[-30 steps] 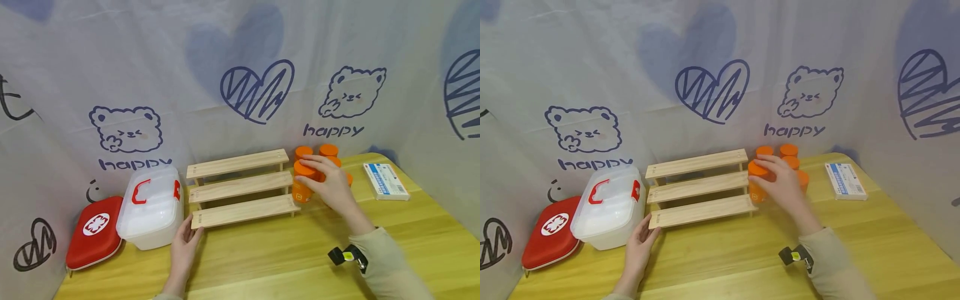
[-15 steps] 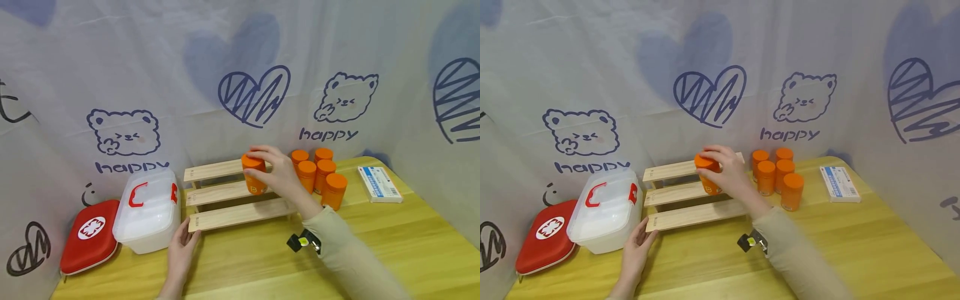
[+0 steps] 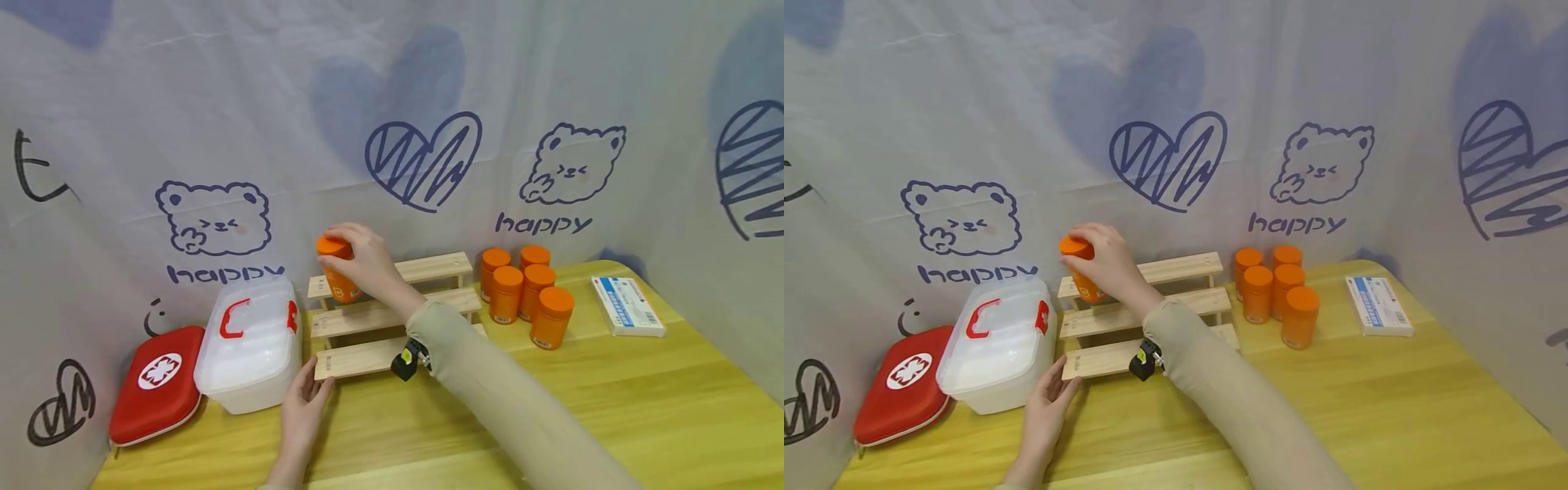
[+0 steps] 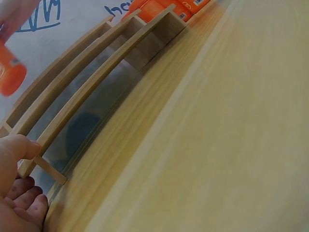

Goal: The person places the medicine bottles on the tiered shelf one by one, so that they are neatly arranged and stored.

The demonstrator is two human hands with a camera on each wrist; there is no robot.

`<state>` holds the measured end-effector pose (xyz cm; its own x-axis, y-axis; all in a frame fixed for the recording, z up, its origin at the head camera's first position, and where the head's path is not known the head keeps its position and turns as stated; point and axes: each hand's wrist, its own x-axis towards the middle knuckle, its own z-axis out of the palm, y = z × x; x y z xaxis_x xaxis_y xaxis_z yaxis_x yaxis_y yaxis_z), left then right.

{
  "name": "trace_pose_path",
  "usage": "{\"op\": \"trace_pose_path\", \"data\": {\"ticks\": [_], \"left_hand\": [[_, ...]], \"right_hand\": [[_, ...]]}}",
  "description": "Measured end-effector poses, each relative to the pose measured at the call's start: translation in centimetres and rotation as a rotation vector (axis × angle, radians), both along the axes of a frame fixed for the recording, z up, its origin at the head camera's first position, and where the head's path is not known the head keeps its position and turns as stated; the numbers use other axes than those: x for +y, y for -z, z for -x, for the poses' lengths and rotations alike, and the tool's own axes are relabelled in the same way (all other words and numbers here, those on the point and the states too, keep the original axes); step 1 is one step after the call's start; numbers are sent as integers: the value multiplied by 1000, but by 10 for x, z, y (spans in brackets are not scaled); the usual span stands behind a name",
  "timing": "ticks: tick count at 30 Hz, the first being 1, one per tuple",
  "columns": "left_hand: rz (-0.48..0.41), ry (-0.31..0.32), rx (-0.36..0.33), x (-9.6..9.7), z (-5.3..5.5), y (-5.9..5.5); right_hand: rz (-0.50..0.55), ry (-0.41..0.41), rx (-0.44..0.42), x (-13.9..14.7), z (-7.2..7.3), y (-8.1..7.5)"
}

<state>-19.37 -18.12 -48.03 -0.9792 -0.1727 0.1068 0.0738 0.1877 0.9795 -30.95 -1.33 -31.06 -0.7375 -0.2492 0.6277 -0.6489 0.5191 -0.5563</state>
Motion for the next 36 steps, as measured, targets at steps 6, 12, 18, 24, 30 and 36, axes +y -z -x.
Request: {"op": "trace_pose_path", "data": {"ticks": [6, 12, 18, 24, 30, 36], "left_hand": [[-17, 0, 6, 3, -2, 0], [-23, 0, -1, 3, -2, 1], [-26, 2, 1, 4, -2, -1], [-32, 14, -3, 8, -2, 0], [-24, -7, 0, 7, -1, 0], [-7, -12, -4, 0, -1, -1]], "right_hand": [[-102, 1, -17, -22, 22, 1], [-142, -8, -23, -30, 27, 7], [-164, -18, -5, -28, 29, 10], [-83, -5, 0, -10, 11, 18], [-152, 25, 130, 27, -17, 41], [-259, 0, 181, 56, -40, 66]]}}
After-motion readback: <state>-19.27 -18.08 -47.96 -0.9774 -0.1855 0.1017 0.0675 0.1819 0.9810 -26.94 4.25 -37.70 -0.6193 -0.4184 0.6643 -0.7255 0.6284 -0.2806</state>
